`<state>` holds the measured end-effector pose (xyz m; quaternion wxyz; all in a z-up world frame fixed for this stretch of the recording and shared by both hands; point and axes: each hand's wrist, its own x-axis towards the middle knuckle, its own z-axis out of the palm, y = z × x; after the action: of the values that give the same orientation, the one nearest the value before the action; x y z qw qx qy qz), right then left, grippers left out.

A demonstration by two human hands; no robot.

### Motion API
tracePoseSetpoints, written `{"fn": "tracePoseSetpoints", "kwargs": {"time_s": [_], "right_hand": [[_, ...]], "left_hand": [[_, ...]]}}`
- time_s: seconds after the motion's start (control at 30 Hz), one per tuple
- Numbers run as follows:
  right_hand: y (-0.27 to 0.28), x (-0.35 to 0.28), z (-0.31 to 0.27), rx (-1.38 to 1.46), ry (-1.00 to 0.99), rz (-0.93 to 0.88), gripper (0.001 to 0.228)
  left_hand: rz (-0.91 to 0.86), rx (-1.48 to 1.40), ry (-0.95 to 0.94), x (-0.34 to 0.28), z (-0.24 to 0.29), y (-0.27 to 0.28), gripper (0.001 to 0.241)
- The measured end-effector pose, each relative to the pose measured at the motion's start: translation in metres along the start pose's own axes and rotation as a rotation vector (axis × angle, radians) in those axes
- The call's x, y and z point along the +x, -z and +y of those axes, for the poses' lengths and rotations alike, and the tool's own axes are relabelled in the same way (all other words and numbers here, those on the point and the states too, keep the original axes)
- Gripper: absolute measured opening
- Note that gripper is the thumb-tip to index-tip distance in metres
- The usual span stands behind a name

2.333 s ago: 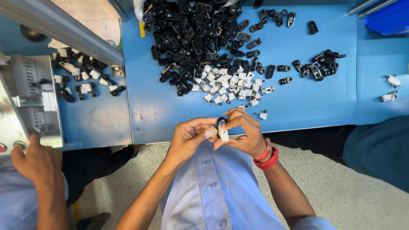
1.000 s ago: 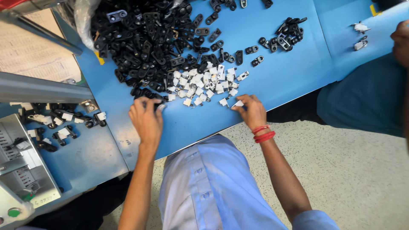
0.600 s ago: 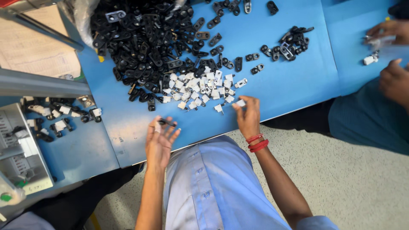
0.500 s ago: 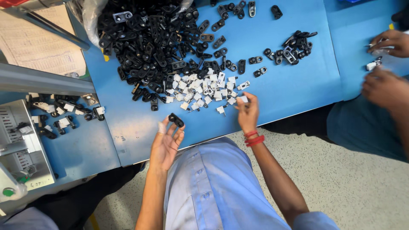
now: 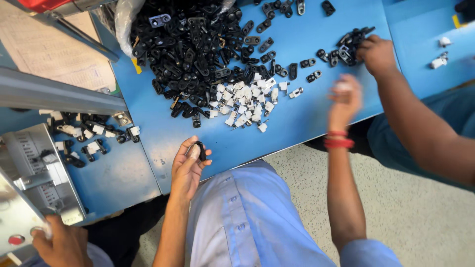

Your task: The person repeatedly picks a black plastic housing and a white plastic insert from piles on a blue workbench, aligns them, and presses them together by hand. Assembled units are placed into a nearby tray. The task continues in a repetitive cycle throughout the clip.

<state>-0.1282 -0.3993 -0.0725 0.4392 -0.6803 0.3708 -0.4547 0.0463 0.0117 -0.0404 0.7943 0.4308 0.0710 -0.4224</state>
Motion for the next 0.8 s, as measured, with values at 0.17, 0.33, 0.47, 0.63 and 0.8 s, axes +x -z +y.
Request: {"fn": "tracePoseSetpoints", "kwargs": {"time_s": [0.17, 0.33, 0.47, 0.63, 0.8], "right_hand": [[-0.095, -0.074, -0.007, -0.176, -0.322, -0.310, 0.029], [-0.097, -0.102, -0.088, 0.183, -0.086, -0.400, 0.026], [-0.081, -0.126, -0.157, 0.104, 0.138, -0.757, 0.023], [-0.074, -0.131, -0.189, 0.138, 0.079, -0.783, 0.024], [-0.053, -0.104, -0.190, 0.242, 0.183, -0.948, 0.025]], "left_hand": [[-0.026, 0.124, -0.026, 0.004, -0.003, 0.009, 0.034], [-0.114, 0.178, -0.087, 0.002, -0.005, -0.003, 0.034], [-0.149, 0.125, -0.015, -0.003, -0.011, -0.032, 0.037], [-0.204, 0.085, -0.029, -0.009, -0.027, -0.049, 0.036], [-0.384, -0.297, 0.241, -0.010, -0.053, -0.061, 0.026]]}}
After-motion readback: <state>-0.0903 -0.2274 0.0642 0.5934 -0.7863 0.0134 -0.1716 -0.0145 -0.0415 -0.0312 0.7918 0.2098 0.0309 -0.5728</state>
